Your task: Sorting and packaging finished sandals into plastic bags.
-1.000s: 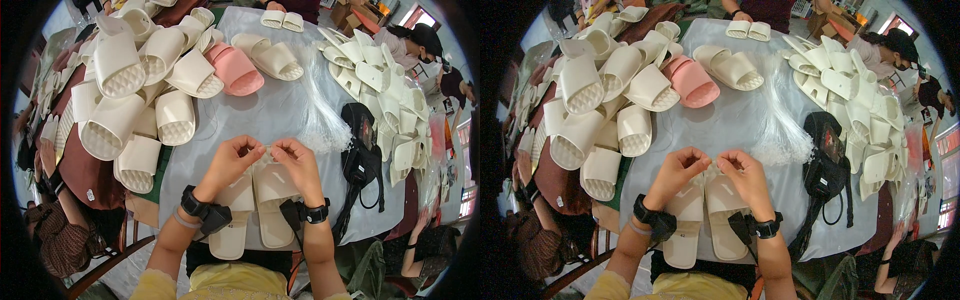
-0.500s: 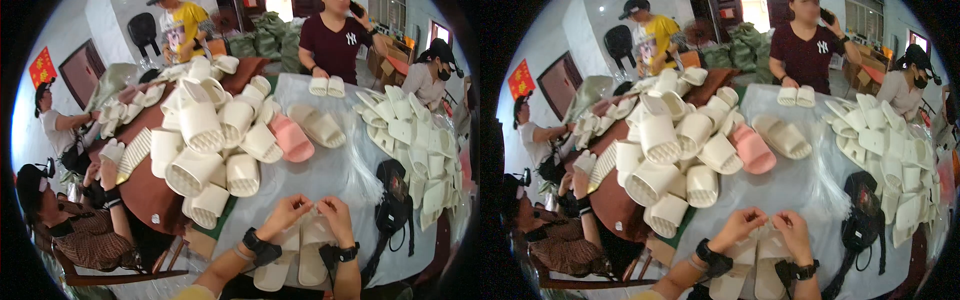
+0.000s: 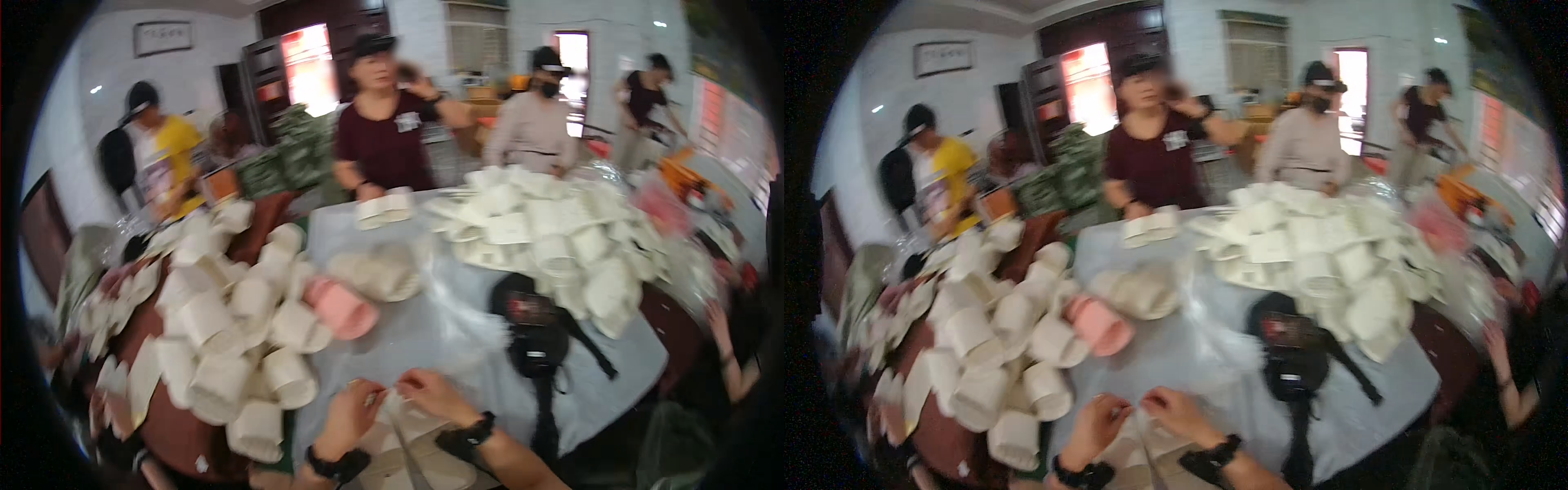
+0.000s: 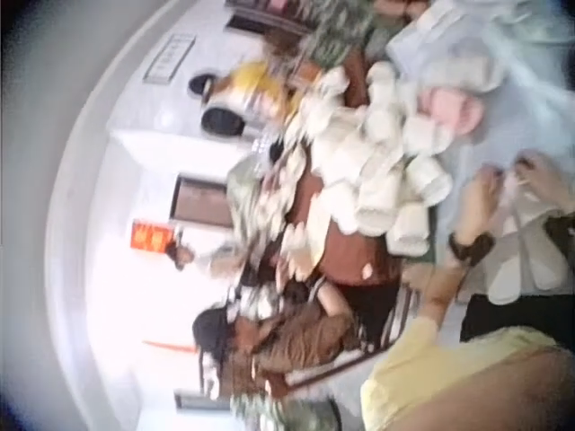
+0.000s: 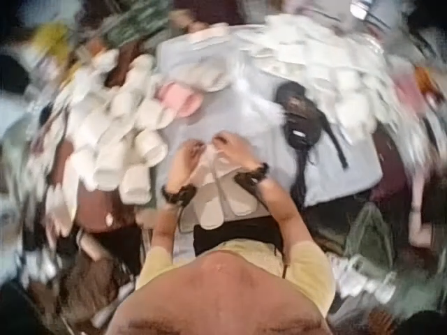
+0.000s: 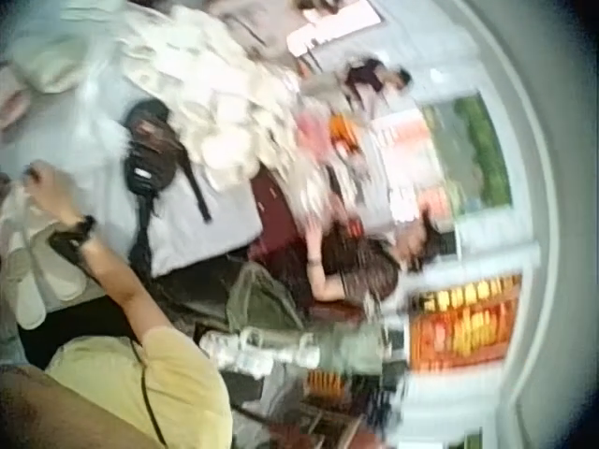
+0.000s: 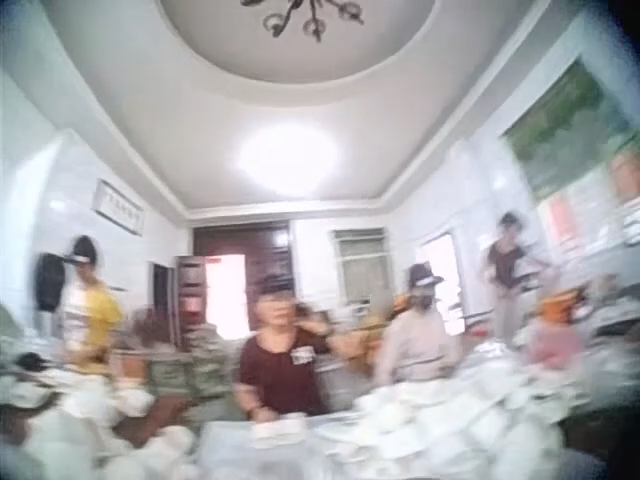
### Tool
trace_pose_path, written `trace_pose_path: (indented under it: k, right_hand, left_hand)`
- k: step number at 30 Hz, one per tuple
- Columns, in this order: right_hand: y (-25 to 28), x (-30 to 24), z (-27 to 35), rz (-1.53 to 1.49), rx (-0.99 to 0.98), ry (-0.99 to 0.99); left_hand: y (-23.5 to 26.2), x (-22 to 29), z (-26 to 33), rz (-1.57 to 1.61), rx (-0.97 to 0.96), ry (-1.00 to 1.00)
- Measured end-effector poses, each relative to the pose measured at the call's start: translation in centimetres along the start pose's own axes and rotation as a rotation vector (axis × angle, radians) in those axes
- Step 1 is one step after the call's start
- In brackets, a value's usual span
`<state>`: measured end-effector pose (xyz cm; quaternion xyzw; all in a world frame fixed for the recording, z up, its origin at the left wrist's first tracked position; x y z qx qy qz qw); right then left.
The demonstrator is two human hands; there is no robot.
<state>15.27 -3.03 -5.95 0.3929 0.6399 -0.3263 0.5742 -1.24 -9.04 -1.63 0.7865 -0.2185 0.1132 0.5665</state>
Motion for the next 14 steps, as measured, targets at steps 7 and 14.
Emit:
trace_pose_path:
  k: [7,14]
  right_hand:
    - [0.7,0.3,-0.1,-0.195,-0.028,-0.195]
    - [-0.1,-0.2,0.3,0.092,-0.128,-0.032]
  left_hand:
    - [-0.1,-1.1,-0.4,0.148,-0.007,-0.036]
    - [-0.1,-1.1,0.3,0.179,-0.079,0.044]
Point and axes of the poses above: each hand's wrist, its own z-axis away from the middle knuckle, its own y-axis out of the back of the hand, x = y × z, the point moved 1 cm from there along -z, towards the middle knuckle, and after that the axes turned 15 degrees about -z, right-handed, at the moved point
